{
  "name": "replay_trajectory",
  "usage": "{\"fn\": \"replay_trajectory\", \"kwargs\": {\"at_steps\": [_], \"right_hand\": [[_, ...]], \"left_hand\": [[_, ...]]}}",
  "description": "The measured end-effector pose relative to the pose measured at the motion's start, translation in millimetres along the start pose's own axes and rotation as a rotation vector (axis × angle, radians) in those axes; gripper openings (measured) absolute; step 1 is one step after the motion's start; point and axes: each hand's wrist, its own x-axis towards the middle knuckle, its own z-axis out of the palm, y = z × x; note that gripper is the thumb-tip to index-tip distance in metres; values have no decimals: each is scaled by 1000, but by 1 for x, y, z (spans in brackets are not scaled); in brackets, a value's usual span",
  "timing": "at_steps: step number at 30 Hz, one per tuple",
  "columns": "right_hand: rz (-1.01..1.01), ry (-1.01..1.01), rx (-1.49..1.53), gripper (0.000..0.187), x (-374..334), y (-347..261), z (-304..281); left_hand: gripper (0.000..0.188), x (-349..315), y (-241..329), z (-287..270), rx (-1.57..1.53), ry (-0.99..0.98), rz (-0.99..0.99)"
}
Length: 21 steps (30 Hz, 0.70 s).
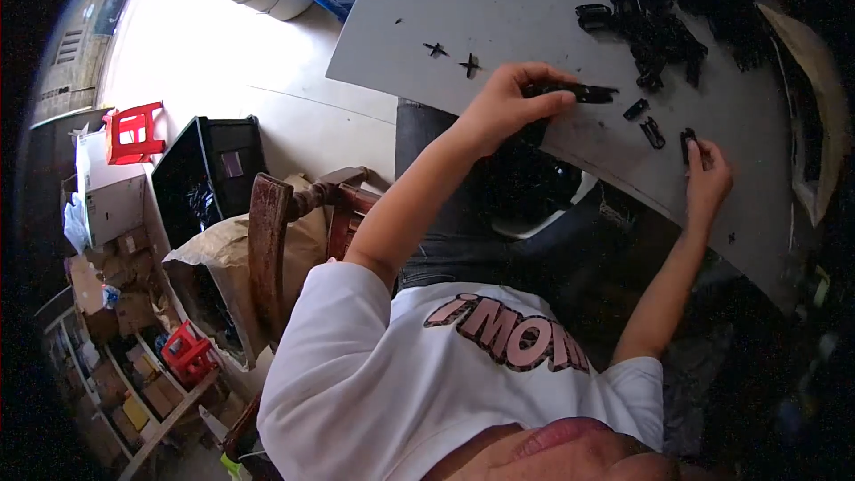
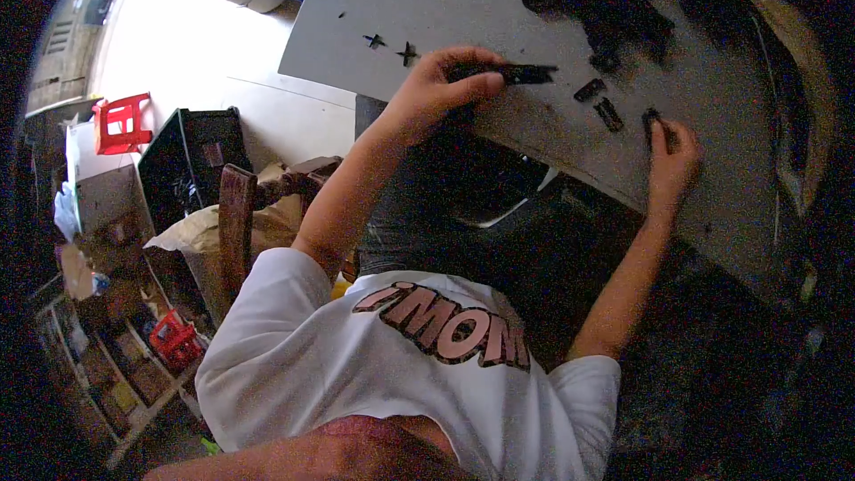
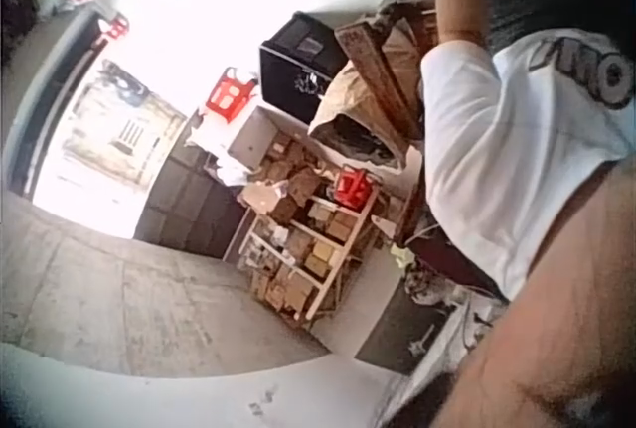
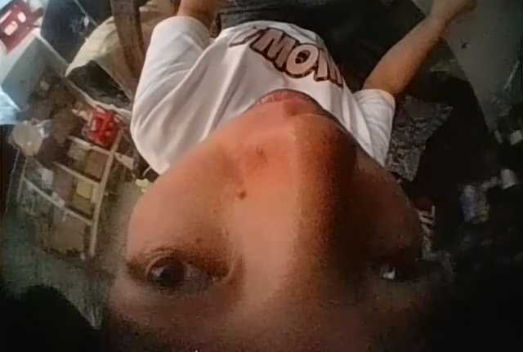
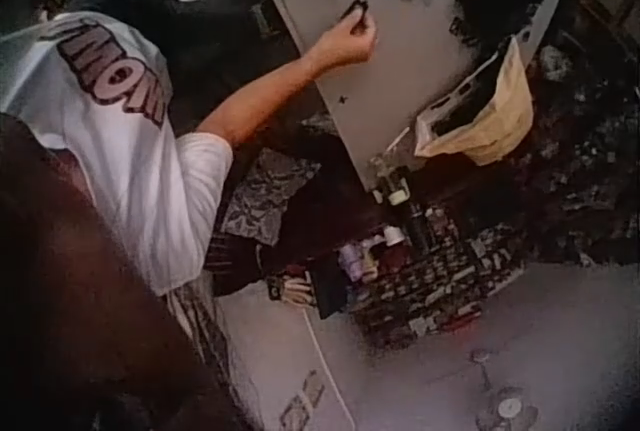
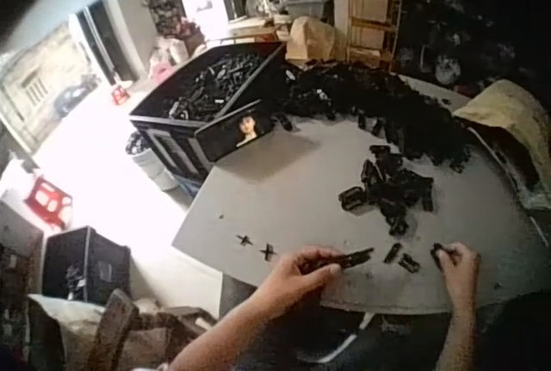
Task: Assembling small black plastic hardware components at a workbench.
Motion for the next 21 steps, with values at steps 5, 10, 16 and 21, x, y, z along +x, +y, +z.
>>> {"fn": "replay_trajectory", "kwargs": {"at_steps": [5,10,16,21], "right_hand": [[-162,118,-32,30,-13,-20,-6],[-240,68,-131,29,-24,-47,2],[-384,-4,-100,27,-33,-93,2],[-427,-60,-183,27,-36,-90,13]], "left_hand": [[25,5,-3,5,198,8,63],[17,2,-4,8,141,82,141],[17,4,-7,7,199,42,150],[17,7,-16,10,218,62,176]]}}
